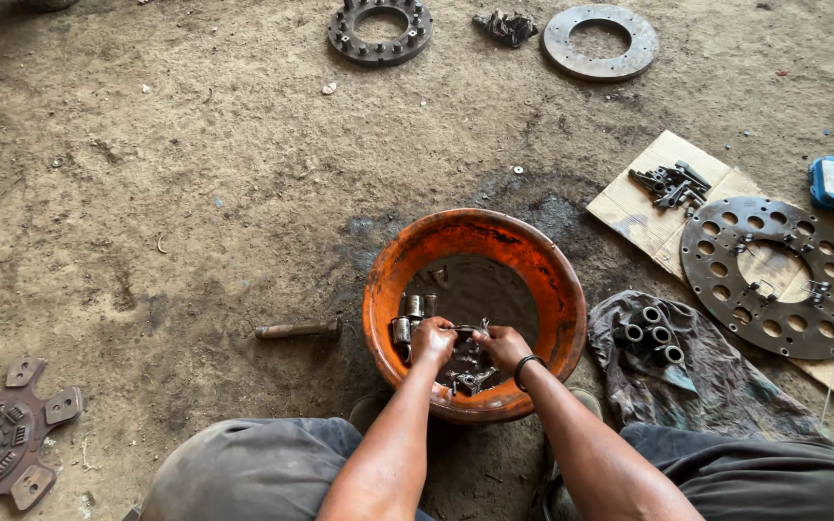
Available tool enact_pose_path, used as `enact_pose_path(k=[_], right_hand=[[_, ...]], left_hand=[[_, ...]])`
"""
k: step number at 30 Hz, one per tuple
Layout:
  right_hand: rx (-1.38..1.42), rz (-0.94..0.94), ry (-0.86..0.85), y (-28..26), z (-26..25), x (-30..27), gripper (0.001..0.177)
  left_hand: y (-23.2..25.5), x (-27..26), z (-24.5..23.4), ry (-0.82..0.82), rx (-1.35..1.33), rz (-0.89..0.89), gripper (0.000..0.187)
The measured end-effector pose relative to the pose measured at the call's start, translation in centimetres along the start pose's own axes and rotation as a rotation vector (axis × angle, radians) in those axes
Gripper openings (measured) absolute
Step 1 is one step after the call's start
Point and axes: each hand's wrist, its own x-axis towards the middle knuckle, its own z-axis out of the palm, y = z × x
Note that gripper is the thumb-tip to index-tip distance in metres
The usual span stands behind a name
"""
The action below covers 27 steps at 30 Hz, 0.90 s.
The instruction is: The person sits on the floor and cleans small metal mechanical parts by hand in a basin of dark liquid. They repeatedly pick up parts, rub them together, dip them in the liquid, and place them on a cloth nearby.
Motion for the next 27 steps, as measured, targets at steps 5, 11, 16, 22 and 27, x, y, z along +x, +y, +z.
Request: enact_pose_path(k=[5, 11, 16, 22, 27], right_hand=[[-0.295, 0.042, 0.091, -1.7, -1.0, -1.6, 0.035], [0.205, -0.024, 0.042, 0.2, -1.3, 0.1, 0.027], [0.516, 0.145, 0.006, 0.4, -2.8, 0.9, 0.027], [1.093, 0.079, -0.098, 1.0, -3.1, 1.1, 0.014], [1.071, 0.018, -0.049, 0.6, -2.6, 2.8, 0.008]], left_hand=[[3.1, -2.8, -2.5, 0.166, 0.193, 0.044, 0.018], [2.6, -2.6, -3.4, 0.306, 0.174, -0.059, 0.015], [1.8, -2.0, -2.8, 0.224, 0.161, -0.110, 0.016], [-2.2, 0.1, -0.4, 0.065, 0.005, -0.216, 0.020], [-4.8, 3.4, 1.1, 0.003, -0.759, -0.488, 0.037]])
